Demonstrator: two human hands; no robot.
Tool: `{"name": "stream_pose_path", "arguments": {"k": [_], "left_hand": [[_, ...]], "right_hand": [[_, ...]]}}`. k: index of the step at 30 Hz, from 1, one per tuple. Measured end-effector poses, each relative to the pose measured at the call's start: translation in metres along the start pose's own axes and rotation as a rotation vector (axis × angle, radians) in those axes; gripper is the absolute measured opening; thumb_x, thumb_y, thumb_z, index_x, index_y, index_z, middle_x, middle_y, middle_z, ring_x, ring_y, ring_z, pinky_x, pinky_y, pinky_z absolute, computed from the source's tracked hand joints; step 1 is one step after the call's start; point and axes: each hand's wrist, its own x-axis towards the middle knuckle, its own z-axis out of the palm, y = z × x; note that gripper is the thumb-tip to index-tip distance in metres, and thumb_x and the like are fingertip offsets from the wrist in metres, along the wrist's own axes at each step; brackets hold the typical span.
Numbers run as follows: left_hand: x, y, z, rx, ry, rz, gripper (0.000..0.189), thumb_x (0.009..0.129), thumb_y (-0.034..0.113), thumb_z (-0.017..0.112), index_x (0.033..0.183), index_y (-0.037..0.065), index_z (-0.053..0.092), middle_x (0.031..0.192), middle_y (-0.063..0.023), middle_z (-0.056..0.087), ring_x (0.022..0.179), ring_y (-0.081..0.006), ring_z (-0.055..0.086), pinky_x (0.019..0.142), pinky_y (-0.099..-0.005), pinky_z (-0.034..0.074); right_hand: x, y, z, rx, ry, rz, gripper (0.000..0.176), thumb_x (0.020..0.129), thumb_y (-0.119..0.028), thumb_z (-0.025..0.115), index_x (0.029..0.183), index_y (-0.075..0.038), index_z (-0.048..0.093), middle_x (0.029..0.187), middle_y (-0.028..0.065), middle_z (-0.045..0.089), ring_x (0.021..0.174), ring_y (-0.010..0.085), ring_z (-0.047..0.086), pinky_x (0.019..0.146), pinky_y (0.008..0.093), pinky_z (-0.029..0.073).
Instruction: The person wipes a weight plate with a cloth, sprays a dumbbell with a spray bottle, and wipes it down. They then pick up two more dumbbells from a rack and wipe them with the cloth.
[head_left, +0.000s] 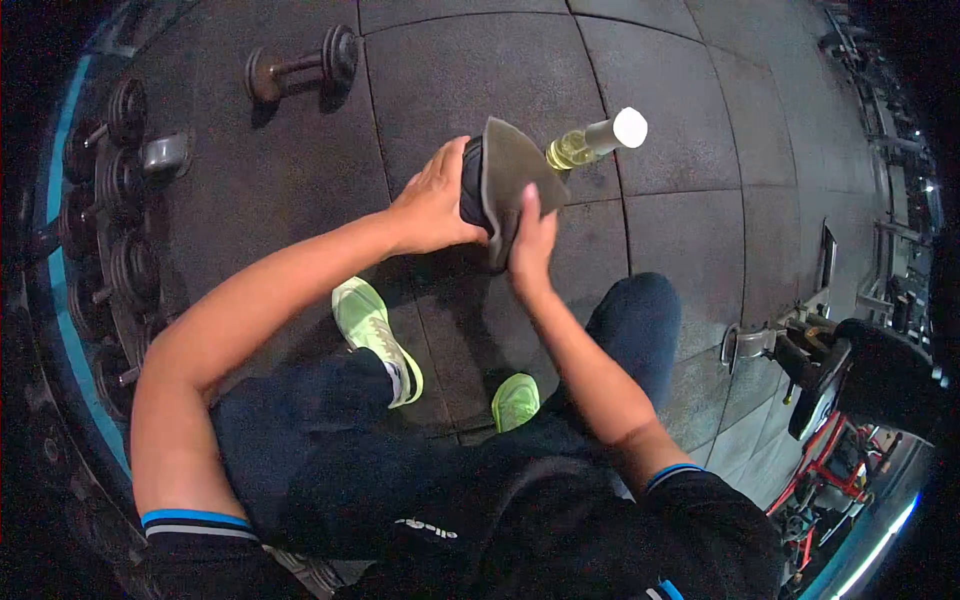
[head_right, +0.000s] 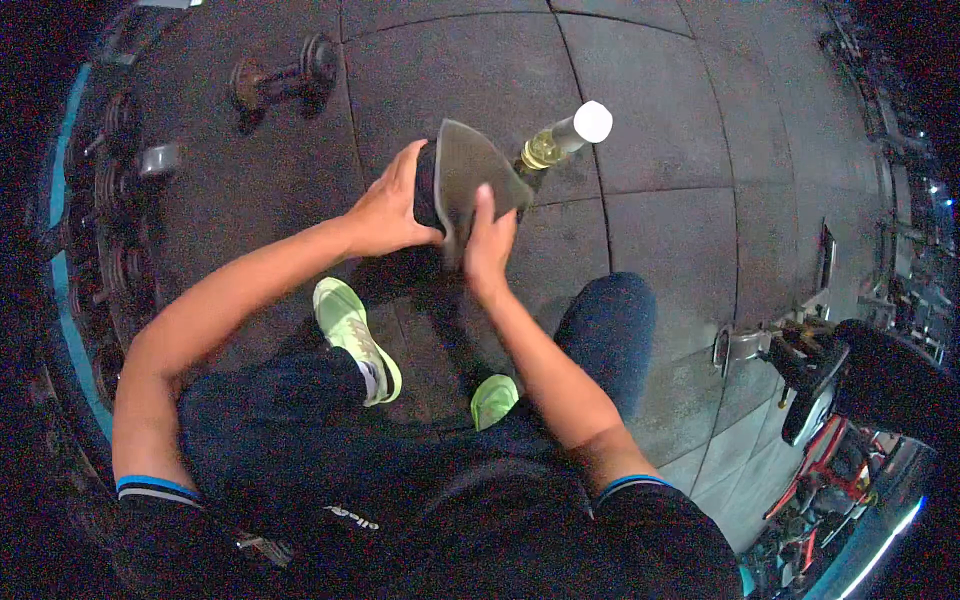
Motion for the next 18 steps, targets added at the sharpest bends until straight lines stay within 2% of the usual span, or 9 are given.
{"name": "stream_pose_path", "arguments": {"k": [1,2,7,11,12,13,15,16,18], "left_hand": [[-0.001,0.000,0.002,-0.027,0.002,-0.010,0.128,0.068,0.036,0.089,0.153,-0.007,0.003,0.156,-0.0339,0.024,0.148,-0.0447,0.027,0.123,-0.0442,0.025],[-0.002,0.002,0.006,-0.056,0.002,-0.021,0.128,0.071,0.037,0.087,0.153,-0.008,0.000,0.156,-0.0352,0.022,0.148,-0.0453,0.025,0.124,-0.0438,0.024],[-0.013,0.003,0.038,-0.117,-0.087,-0.190,0.119,0.086,0.041,0.076,0.153,-0.010,-0.008,0.157,-0.0372,0.019,0.149,-0.0458,0.023,0.124,-0.0446,0.022],[0.004,0.009,-0.001,0.176,0.071,0.154,0.120,0.081,0.045,0.080,0.156,-0.008,0.002,0.162,-0.0294,0.018,0.150,-0.0403,0.024,0.123,-0.0452,0.022],[0.003,0.005,0.000,0.168,0.017,0.160,0.121,0.080,0.044,0.080,0.156,-0.006,0.002,0.162,-0.0283,0.019,0.150,-0.0396,0.025,0.122,-0.0467,0.024],[0.002,-0.001,0.001,0.162,-0.036,0.167,0.121,0.079,0.044,0.080,0.157,-0.005,0.001,0.162,-0.0272,0.020,0.150,-0.0389,0.026,0.121,-0.0482,0.025],[-0.004,-0.004,0.001,0.123,-0.114,0.164,0.120,0.078,0.040,0.081,0.158,-0.003,0.001,0.162,-0.0254,0.022,0.150,-0.0376,0.027,0.120,-0.0499,0.026],[-0.008,-0.002,0.001,0.133,-0.119,0.159,0.120,0.077,0.036,0.082,0.158,-0.003,0.002,0.162,-0.0260,0.022,0.149,-0.0378,0.028,0.120,-0.0486,0.026],[-0.016,0.002,0.005,0.147,-0.133,0.149,0.120,0.075,0.029,0.082,0.157,-0.004,0.002,0.161,-0.0271,0.021,0.149,-0.0383,0.029,0.121,-0.0459,0.026]], "right_hand": [[0.018,-0.003,-0.002,-0.024,0.015,0.100,0.048,0.104,-0.037,0.056,0.127,0.005,0.059,0.120,0.0111,0.065,0.109,0.0186,0.058,0.098,0.0336,0.044],[0.032,-0.001,0.002,-0.067,0.106,0.032,0.043,0.102,-0.036,0.060,0.117,0.004,0.066,0.107,0.0081,0.069,0.098,0.0172,0.061,0.090,0.0330,0.047],[0.097,-0.017,-0.022,-0.260,-0.091,-0.135,0.044,0.098,-0.037,0.065,0.098,0.007,0.071,0.085,0.0071,0.074,0.080,0.0168,0.064,0.078,0.0351,0.050],[0.083,-0.004,-0.034,-0.341,0.021,-0.174,0.044,0.100,-0.036,0.060,0.101,0.007,0.069,0.088,0.0197,0.073,0.080,0.0302,0.067,0.078,0.0417,0.050],[0.068,0.000,-0.036,-0.395,0.045,-0.171,0.044,0.101,-0.035,0.058,0.102,0.007,0.069,0.089,0.0217,0.072,0.082,0.0351,0.068,0.079,0.0438,0.050],[0.045,-0.005,-0.032,-0.416,0.038,-0.177,0.044,0.104,-0.033,0.054,0.112,0.008,0.065,0.102,0.0245,0.071,0.097,0.0412,0.067,0.087,0.0459,0.049],[0.003,-0.008,-0.025,-0.362,0.031,-0.259,0.044,0.104,-0.026,0.051,0.133,0.008,0.051,0.128,0.0295,0.060,0.121,0.0430,0.057,0.103,0.0443,0.043],[-0.014,-0.002,-0.025,-0.435,0.044,-0.245,0.047,0.105,-0.022,0.052,0.141,0.007,0.044,0.139,0.0253,0.054,0.125,0.0379,0.055,0.106,0.0409,0.040],[-0.040,0.002,-0.019,-0.554,0.130,-0.450,0.046,0.103,-0.021,0.053,0.136,0.010,0.046,0.129,0.0278,0.059,0.121,0.0418,0.057,0.106,0.0426,0.040]]}}
